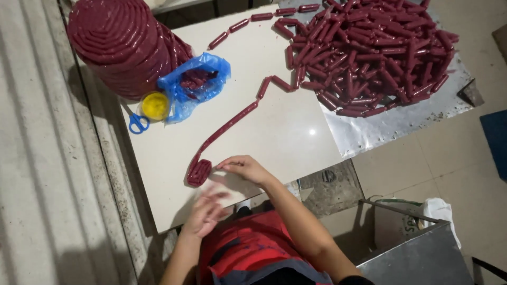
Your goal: Manually twisting a long, continuous sausage casing into individual links on a production table.
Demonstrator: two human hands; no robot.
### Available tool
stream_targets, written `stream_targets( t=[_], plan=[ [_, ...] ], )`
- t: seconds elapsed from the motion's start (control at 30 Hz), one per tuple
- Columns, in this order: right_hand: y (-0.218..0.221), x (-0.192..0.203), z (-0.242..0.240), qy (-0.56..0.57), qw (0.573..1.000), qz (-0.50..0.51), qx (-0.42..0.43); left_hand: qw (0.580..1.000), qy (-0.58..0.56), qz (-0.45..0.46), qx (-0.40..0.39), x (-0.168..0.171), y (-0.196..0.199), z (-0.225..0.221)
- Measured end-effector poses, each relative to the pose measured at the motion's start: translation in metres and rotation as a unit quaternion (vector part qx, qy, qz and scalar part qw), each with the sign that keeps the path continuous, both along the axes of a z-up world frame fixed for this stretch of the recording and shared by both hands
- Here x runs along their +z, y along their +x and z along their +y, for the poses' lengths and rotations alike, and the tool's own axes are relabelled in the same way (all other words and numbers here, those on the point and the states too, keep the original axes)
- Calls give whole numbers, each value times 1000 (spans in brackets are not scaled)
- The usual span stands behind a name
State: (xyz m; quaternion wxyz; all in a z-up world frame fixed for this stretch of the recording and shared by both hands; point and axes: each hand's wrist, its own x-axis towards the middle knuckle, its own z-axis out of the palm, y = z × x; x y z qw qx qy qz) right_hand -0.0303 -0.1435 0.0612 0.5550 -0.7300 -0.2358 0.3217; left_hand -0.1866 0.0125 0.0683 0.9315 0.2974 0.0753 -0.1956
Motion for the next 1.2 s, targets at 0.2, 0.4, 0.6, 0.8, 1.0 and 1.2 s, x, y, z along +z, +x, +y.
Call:
stream_targets(
  t=[0.2,0.4,0.6,0.8,1.0,1.2],
  plan=[
    [-82,-3,25,89,968,173,158,857,261,224,384,-35,-28,30],
    [-47,34,32,-65,951,-287,97,958,94,174,206,-79,-18,-4],
    [-23,0,19,181,914,359,-59,957,-75,140,243,-94,-53,2],
    [-40,-53,19,-81,994,76,-7,768,506,273,283,-50,45,48],
    [3,-36,-138,-110,929,15,-352,482,867,-30,125,-85,220,-3],
    [-232,-90,-380,-227,802,188,-519,607,766,-103,186,-94,248,-25]
  ],
)
